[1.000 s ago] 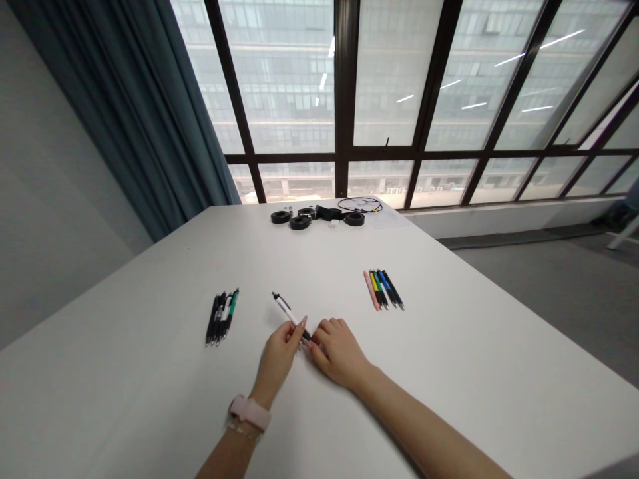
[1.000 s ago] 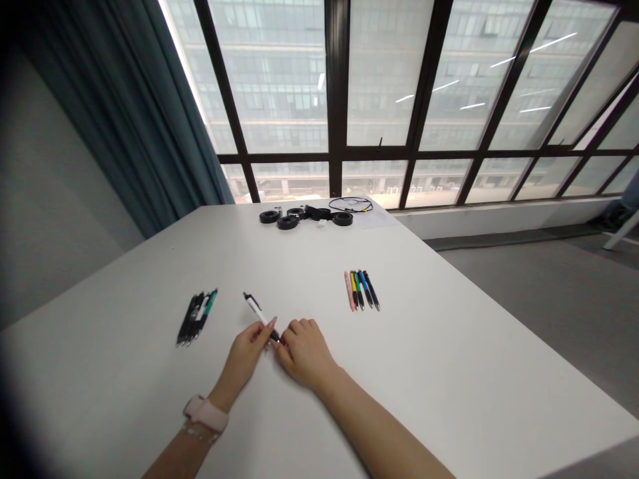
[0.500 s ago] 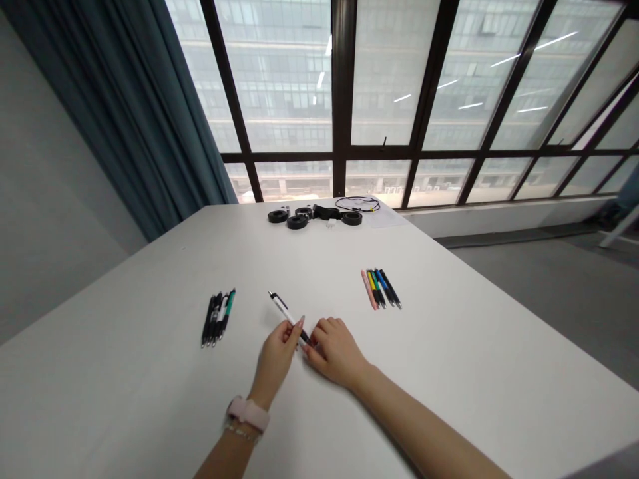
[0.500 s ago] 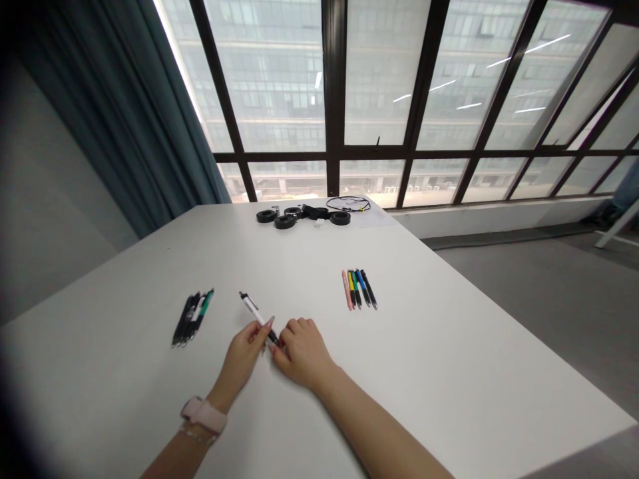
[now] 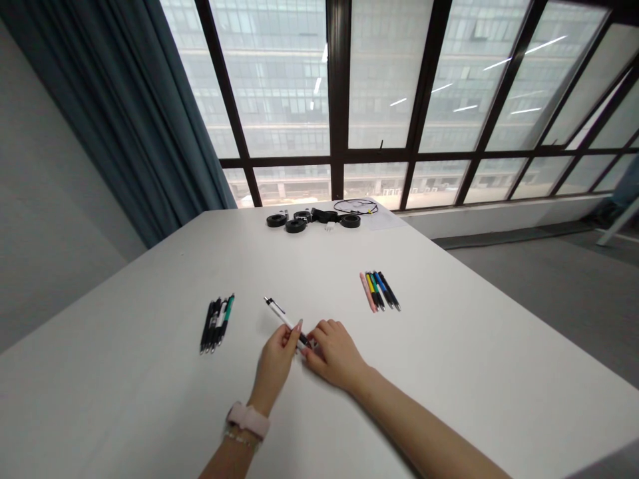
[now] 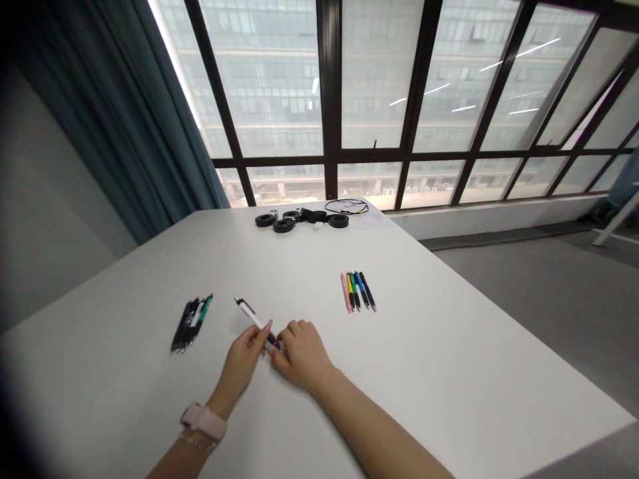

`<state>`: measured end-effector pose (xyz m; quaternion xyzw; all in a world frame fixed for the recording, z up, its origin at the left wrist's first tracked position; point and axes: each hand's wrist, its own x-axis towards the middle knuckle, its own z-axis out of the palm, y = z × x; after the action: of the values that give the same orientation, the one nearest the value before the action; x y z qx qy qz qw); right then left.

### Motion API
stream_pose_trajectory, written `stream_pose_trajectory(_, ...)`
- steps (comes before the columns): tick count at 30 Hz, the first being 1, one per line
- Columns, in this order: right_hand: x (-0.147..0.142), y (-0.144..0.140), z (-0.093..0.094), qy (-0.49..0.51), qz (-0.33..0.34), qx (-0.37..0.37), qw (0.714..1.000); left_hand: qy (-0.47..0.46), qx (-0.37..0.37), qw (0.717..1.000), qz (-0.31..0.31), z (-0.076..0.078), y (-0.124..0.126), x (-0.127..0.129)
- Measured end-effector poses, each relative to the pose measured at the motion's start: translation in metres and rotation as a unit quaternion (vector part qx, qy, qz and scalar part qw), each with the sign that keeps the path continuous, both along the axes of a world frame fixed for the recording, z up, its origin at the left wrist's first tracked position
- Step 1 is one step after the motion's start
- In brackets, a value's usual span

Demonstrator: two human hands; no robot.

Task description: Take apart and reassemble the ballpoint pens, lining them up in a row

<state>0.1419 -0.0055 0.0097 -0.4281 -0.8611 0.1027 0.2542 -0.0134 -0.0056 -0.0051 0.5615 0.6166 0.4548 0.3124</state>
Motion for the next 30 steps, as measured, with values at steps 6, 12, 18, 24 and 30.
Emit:
stream_pose_trajectory(6,-0.0004,0.0006,-0.0022,-0.016,0.018,0.021,0.999,-0.003,-0.005,1.000,0.002,-0.0006,0.0001,-0.0007)
stream_pose_trajectory(12,0.0001,0.0027,-0.0024,0.009,-0.008,-0.001,1.000,0.004,-0.001,1.000,0.001,0.0021,-0.0012,0.0012)
stream_pose_trajectory(18,-0.0006,0.0012,-0.0029,0.012,0.001,0.010,1.000,-0.007,0.001,1.000,0.003,0.0007,-0.0007,0.0007)
stream_pose_trajectory(24,-0.0003,0.0023,-0.0011,0.011,-0.006,0.004,1.000,-0.005,0.003,1.000,0.001,-0.0002,-0.0009,0.0002)
stream_pose_trajectory(30,0.0011,0.0010,0.0008,0.040,-0.023,-0.018,0.999,-0.004,-0.001,1.000,0.001,-0.0008,-0.0006,0.0005)
